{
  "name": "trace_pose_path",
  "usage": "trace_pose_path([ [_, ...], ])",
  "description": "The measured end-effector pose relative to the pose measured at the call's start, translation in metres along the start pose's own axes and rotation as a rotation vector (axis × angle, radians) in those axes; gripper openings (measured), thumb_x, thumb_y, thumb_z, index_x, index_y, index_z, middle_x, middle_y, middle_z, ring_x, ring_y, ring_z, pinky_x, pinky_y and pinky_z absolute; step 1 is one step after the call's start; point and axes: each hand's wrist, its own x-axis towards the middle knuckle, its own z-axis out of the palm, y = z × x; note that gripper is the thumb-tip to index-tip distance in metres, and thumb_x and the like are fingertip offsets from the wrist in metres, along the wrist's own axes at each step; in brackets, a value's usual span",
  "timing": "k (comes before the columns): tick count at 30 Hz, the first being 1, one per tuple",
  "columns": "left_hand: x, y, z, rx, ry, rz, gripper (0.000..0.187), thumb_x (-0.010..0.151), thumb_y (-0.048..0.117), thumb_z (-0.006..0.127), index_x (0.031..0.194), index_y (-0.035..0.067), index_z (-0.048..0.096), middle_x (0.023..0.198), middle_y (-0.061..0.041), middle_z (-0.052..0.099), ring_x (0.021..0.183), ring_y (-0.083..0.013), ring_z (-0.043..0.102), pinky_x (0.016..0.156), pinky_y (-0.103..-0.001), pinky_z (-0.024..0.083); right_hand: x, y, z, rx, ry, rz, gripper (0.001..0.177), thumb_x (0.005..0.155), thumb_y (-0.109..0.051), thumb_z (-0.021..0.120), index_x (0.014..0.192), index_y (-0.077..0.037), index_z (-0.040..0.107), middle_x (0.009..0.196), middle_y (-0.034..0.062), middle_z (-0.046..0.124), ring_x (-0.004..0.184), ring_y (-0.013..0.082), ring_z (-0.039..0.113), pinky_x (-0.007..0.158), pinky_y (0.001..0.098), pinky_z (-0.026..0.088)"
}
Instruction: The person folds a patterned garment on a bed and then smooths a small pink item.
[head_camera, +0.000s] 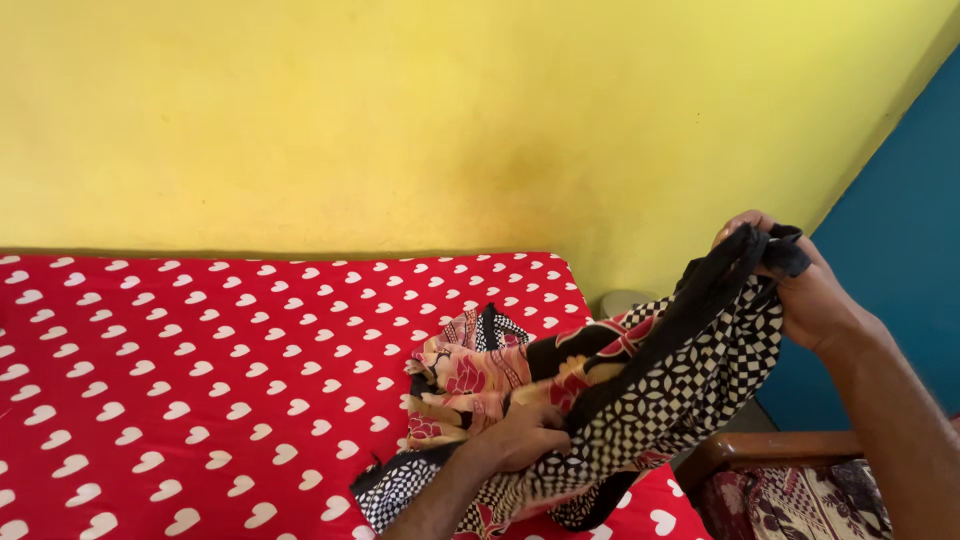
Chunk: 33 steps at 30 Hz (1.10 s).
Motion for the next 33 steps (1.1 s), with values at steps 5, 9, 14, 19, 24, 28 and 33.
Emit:
trace_pose_path([
  [5,-0.014,-0.003,-0.037,-0.124,0.268,0.185,0.044,0.073,0.028,0.068,0.106,-0.001,0.074,0.112,-0.015,0.073,0.099,-0.0278,0.072,0.086,-0.038,0.057,-0.006,0.008,-0.016,-0.036,0.041,0.037,0.007,0.103,-0.012,0.06,0.108,-0.008,0.063,0.099,0.0041,0.065,0.092,0.0161,0.064,0.078,0.0341,0.053],
  [9,-0.038,0.009,-0.1,0.39,0.53,0.354,0.026,0.069,0.022,0.073,0.083,0.002,0.081,0.087,-0.011,0.064,0.096,-0.0253,0.057,0.094,-0.046,0.035,-0.004,0.012,-0.028,-0.31,0.159,0.088,0.01,0.105,-0.007,0.053,0.108,-0.005,0.062,0.096,0.0048,0.061,0.088,0.015,0.057,0.075,0.0342,0.048],
  [14,-0.07,0.053,-0.151,0.576,0.569,0.35,0.023,0.069,0.025,0.071,0.071,0.003,0.076,0.082,-0.006,0.059,0.092,-0.0196,0.054,0.096,-0.042,0.033,0.007,0.031,-0.018,-0.637,0.283,0.056,0.019,0.103,0.0,0.049,0.114,0.0,0.065,0.099,0.0081,0.063,0.092,0.0171,0.053,0.081,0.0358,0.043],
  [19,-0.09,0.079,-0.167,0.72,0.534,0.377,0.022,0.072,0.026,0.07,0.073,0.006,0.077,0.075,-0.006,0.057,0.088,-0.0208,0.054,0.092,-0.043,0.033,0.01,0.037,-0.003,-0.587,0.399,0.042,0.025,0.101,0.002,0.045,0.119,0.001,0.062,0.102,0.0085,0.065,0.095,0.018,0.056,0.083,0.0379,0.046],
  [24,-0.095,0.072,-0.16,0.642,0.581,0.496,0.017,0.072,0.02,0.069,0.07,0.004,0.075,0.068,-0.005,0.057,0.077,-0.0208,0.054,0.088,-0.044,0.035,0.009,0.035,0.001,-0.585,0.382,0.118,0.026,0.102,0.002,0.043,0.119,0.002,0.063,0.101,0.0134,0.065,0.095,0.021,0.058,0.082,0.0414,0.048],
  [28,-0.081,0.058,-0.169,0.15,0.644,0.466,0.024,0.08,0.013,0.067,0.069,-0.004,0.053,0.065,-0.005,0.045,0.066,-0.0164,0.044,0.062,-0.036,0.037,0.009,0.036,-0.003,-0.661,0.309,0.152,0.029,0.101,0.001,0.042,0.12,0.002,0.064,0.104,0.0155,0.065,0.097,0.0238,0.055,0.085,0.0399,0.043],
  [33,-0.062,0.05,-0.167,-0.165,0.63,0.218,0.027,0.092,0.013,0.057,0.071,-0.001,0.049,0.063,-0.002,0.041,0.058,-0.0068,0.039,0.051,-0.034,0.034,0.007,0.035,0.004,-0.784,0.339,0.146,0.045,0.084,0.002,0.038,0.118,0.0,0.067,0.098,0.0165,0.069,0.096,0.0287,0.058,0.089,0.0388,0.043],
])
